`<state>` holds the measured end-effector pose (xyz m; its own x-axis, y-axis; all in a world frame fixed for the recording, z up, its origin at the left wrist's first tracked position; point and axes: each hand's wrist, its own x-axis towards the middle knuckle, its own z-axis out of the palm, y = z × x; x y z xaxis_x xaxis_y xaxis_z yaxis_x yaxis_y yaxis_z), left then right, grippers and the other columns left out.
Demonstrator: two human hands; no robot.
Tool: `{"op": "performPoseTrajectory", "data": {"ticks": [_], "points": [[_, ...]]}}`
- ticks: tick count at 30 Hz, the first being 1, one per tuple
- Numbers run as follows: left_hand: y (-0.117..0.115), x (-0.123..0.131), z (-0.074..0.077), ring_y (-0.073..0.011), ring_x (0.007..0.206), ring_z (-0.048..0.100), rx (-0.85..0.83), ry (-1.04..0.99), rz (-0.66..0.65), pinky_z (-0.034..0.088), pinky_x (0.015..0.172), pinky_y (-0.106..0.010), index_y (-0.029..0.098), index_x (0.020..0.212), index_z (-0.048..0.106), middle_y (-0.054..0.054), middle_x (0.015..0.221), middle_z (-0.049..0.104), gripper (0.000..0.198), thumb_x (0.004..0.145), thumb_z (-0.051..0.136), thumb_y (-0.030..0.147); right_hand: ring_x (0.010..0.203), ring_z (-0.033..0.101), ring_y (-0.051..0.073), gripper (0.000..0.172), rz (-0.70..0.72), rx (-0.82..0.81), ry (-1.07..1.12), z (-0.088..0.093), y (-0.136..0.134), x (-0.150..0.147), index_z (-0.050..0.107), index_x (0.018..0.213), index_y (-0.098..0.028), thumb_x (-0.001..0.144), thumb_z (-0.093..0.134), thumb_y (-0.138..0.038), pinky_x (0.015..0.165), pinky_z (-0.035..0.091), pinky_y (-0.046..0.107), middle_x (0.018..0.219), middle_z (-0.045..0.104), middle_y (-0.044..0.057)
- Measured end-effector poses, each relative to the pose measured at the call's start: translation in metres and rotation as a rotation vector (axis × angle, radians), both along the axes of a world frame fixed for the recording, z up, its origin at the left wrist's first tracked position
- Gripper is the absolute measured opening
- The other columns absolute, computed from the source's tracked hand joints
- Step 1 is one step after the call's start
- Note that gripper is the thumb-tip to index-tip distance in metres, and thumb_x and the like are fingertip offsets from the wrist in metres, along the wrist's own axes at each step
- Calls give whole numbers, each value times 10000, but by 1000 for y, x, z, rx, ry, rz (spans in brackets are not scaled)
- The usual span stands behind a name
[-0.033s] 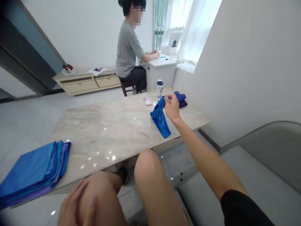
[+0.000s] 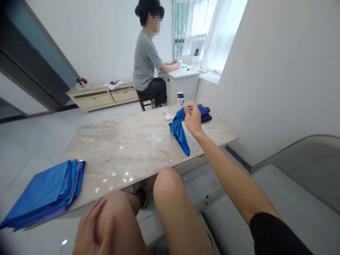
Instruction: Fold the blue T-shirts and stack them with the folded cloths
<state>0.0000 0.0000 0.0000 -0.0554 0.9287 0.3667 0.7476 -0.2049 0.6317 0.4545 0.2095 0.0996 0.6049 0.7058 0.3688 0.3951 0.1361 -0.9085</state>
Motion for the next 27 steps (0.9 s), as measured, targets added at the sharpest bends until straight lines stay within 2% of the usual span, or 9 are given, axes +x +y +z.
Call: {"op": "performPoseTrajectory", "data": {"ticks": [4, 8, 10, 12, 16, 20, 22, 24, 27], "points": [[5, 22, 16, -360, 1495, 557, 4, 20, -89, 432, 1285, -644, 250, 1513, 584, -152, 1597, 593, 518, 1061, 515, 494, 673, 695, 170, 230, 195, 157, 220, 81, -1, -34, 513, 1074, -275, 1069, 656, -454, 674, 604, 288, 749, 650, -45], [0, 28, 30, -348, 1485, 571, 9, -64, -167, 440, 1279, -623, 202, 1492, 571, -204, 1555, 591, 511, 1071, 530, 489, 668, 698, 144, 287, 459, 221, 324, 157, -20, -74, 530, 1035, -260, 1052, 730, -465, 643, 615, 264, 785, 674, -41], [1, 24, 46, -321, 1492, 564, 39, -124, -188, 442, 1282, -582, 217, 1504, 550, -195, 1537, 595, 499, 1084, 534, 486, 665, 695, 142, 278, 589, 242, 336, 184, -34, -94, 552, 1021, -246, 1052, 748, -440, 631, 621, 267, 790, 679, -28], [8, 17, 70, -308, 1498, 550, 88, -168, -168, 449, 1270, -555, 237, 1500, 549, -181, 1528, 592, 489, 1092, 536, 507, 651, 681, 142, 253, 692, 245, 330, 206, -48, -111, 569, 1003, -233, 1058, 750, -402, 621, 627, 277, 781, 670, -19], [40, 8, 134, -318, 1510, 529, 134, -250, -174, 446, 1251, -549, 235, 1525, 530, -184, 1603, 541, 538, 1091, 538, 554, 628, 646, 133, 248, 801, 223, 297, 235, -69, -140, 579, 977, -225, 1053, 764, -372, 615, 634, 293, 754, 624, -34], [85, 26, 183, -330, 1666, 333, 87, -356, -372, 293, 1349, -550, 260, 1673, 368, -179, 1792, 342, 797, 1015, 693, 571, 608, 607, 128, 267, 856, 203, 246, 249, -83, -158, 588, 983, -225, 1050, 767, -412, 598, 624, 286, 726, 585, -43], [103, 44, 196, -330, 1638, 394, -48, -473, -515, 349, 1322, -532, 267, 1720, 278, -191, 1771, 386, 971, 958, 765, 620, 592, 581, 123, 262, 872, 198, 225, 252, -90, -162, 600, 995, -224, 1059, 753, -428, 592, 611, 273, 707, 560, -49], [115, 64, 201, -328, 1510, 562, -204, -595, -676, 446, 1254, -513, 264, 1732, 265, -192, 1666, 536, 1071, 909, 785, 711, 578, 557, 119, 254, 885, 183, 206, 251, -97, -164, 613, 1009, -225, 1079, 721, -443, 592, 595, 261, 692, 537, -52], [127, 93, 200, -320, 1244, 730, -329, -656, -846, 560, 1120, -478, 208, 1574, 548, -159, 1402, 744, 1001, 816, 818, 803, 564, 537, 117, 278, 912, 128, 176, 248, -105, -163, 615, 1002, -226, 1086, 703, -475, 587, 575, 257, 682, 523, -52]]}}
